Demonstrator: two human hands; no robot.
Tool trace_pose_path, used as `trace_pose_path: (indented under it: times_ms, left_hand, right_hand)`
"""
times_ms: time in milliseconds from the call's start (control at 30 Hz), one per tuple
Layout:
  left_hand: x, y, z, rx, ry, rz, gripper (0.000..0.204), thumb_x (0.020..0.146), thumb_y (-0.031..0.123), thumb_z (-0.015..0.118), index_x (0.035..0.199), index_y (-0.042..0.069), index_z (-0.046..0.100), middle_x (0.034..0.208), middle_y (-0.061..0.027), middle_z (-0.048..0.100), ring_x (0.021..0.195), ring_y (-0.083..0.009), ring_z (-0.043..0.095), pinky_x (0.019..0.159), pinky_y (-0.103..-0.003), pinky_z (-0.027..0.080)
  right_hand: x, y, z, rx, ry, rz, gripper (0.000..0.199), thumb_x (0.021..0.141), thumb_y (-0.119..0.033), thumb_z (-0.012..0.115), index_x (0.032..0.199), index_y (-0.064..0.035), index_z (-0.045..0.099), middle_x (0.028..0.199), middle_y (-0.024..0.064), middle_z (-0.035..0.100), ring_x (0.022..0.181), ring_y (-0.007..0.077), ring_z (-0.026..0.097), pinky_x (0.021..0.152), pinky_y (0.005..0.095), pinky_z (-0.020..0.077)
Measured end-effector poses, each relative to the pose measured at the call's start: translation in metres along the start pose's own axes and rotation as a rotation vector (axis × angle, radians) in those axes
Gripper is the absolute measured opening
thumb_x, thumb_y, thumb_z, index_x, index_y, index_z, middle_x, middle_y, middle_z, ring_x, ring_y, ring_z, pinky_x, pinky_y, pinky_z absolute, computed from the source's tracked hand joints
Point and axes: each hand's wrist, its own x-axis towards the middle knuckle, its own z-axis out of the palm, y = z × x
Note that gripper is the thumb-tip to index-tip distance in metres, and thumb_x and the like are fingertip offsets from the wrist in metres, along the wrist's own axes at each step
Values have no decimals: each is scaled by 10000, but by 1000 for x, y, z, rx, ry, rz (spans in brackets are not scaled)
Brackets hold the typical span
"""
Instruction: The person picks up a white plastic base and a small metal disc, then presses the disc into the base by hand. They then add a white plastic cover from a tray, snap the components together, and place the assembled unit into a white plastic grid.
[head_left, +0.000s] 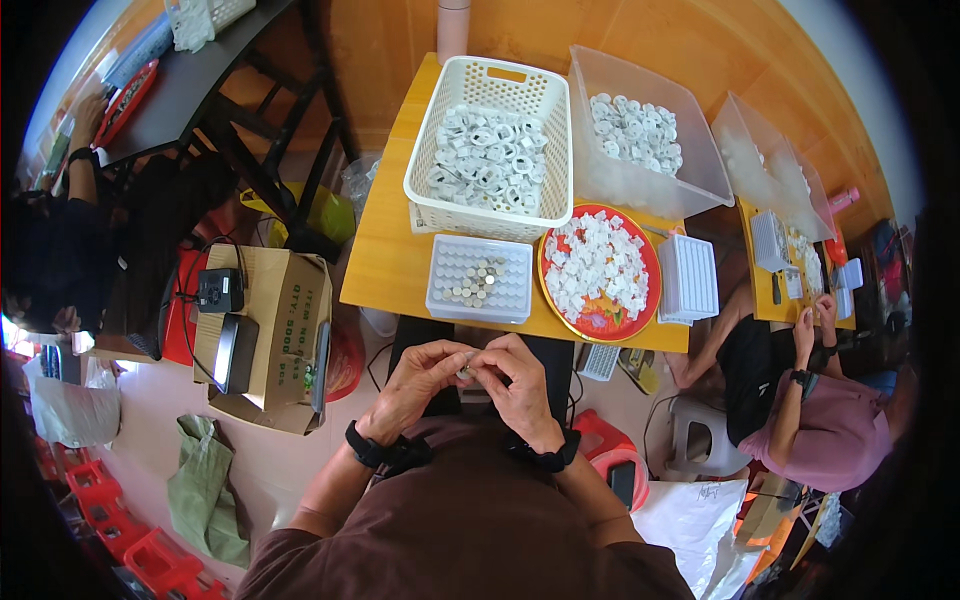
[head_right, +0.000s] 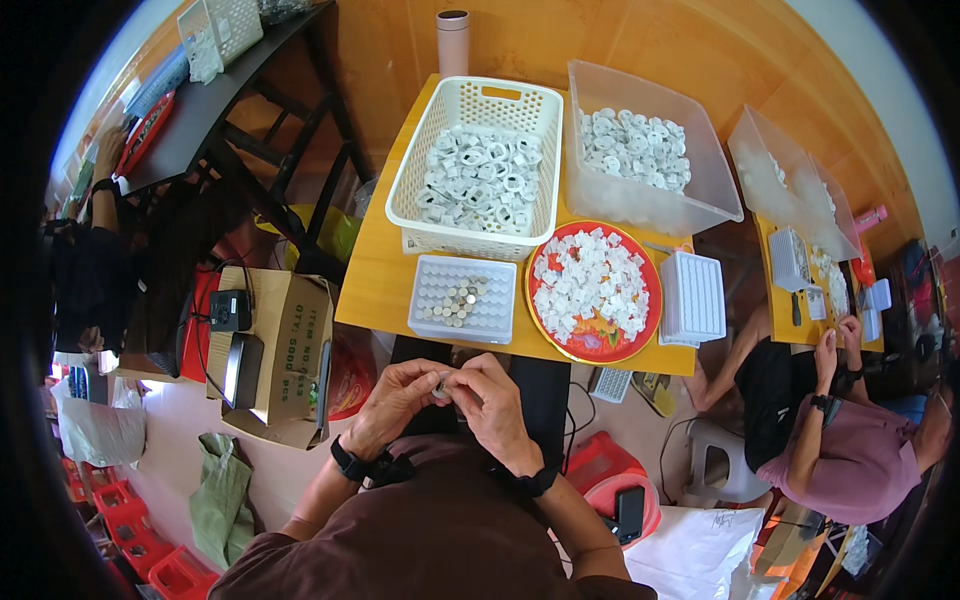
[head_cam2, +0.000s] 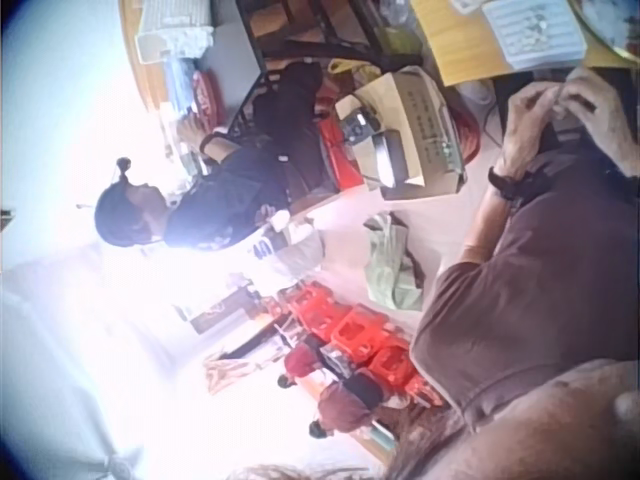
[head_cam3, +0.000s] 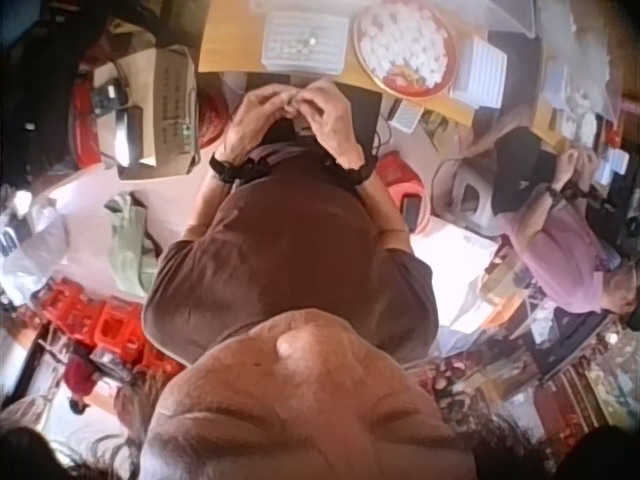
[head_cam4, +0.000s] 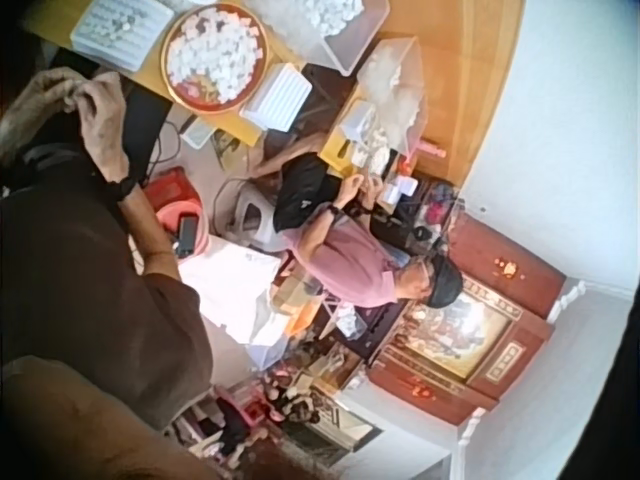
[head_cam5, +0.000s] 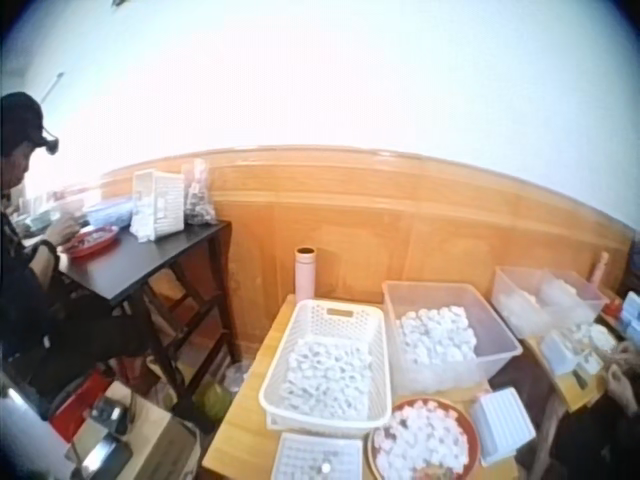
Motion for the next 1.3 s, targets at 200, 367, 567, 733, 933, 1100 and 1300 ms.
trace_pose_path:
  times_ms: [200, 367, 567, 733, 933, 1100, 1300]
  left_hand:
    - [0, 0, 8, 98, -23, 28, 233, 901, 154, 540, 1052, -14, 597, 923, -38, 581, 834, -108, 568, 753, -241, 483]
    - [3, 1, 17, 188, -4, 44, 228, 896, 135, 545, 1046, -26, 603, 916, -36, 561, 828, -109, 562, 753, -238, 479]
    - [7, 6, 27, 185, -18, 51, 234, 898, 141, 542, 1058, -19, 604, 932, -33, 571, 841, -107, 564, 749, -237, 477]
    - [12, 14, 38, 9, -21, -50, 238, 902, 155, 537, 1056, -12, 606, 963, -31, 584, 847, -101, 559, 749, -243, 471]
    - [15, 7, 37, 157, -38, 36, 206, 877, 129, 573, 1022, -8, 624, 918, -30, 602, 810, -94, 560, 731, -227, 468]
    - [21, 1, 35, 193, -11, 48, 179, 863, 115, 592, 988, -4, 637, 876, -27, 609, 768, -88, 554, 719, -222, 461]
    - [25, 3, 37, 85, -62, -33, 205, 871, 121, 578, 1023, -8, 624, 934, -82, 637, 800, -115, 599, 738, -242, 500]
  right_hand:
    - [-10, 2, 0, 383, 94, 222, 128, 756, 48, 651, 846, 16, 565, 798, 40, 550, 698, 105, 583, 638, 208, 479]
    - [-11, 6, -7, 605, 92, 392, 116, 791, 30, 639, 836, 9, 534, 785, 32, 579, 659, 88, 588, 629, 175, 471]
    - [-4, 3, -18, 690, 98, 407, 126, 787, 47, 626, 853, -5, 533, 776, 31, 589, 692, 74, 576, 637, 183, 470]
    - [-2, -5, -30, 788, 108, 416, 184, 786, 43, 611, 924, -8, 500, 799, 55, 581, 732, 120, 585, 659, 249, 514]
    - [-5, -3, -22, 796, 182, 455, 203, 759, 80, 598, 911, -11, 501, 812, 48, 568, 731, 102, 573, 664, 234, 513]
    - [-9, 5, -15, 816, 264, 454, 207, 754, 77, 604, 904, -13, 494, 784, 41, 544, 711, 89, 562, 629, 222, 510]
    - [-5, 14, -49, 291, 154, 374, 179, 804, -50, 612, 980, -24, 589, 768, 22, 581, 667, 75, 552, 584, 206, 434]
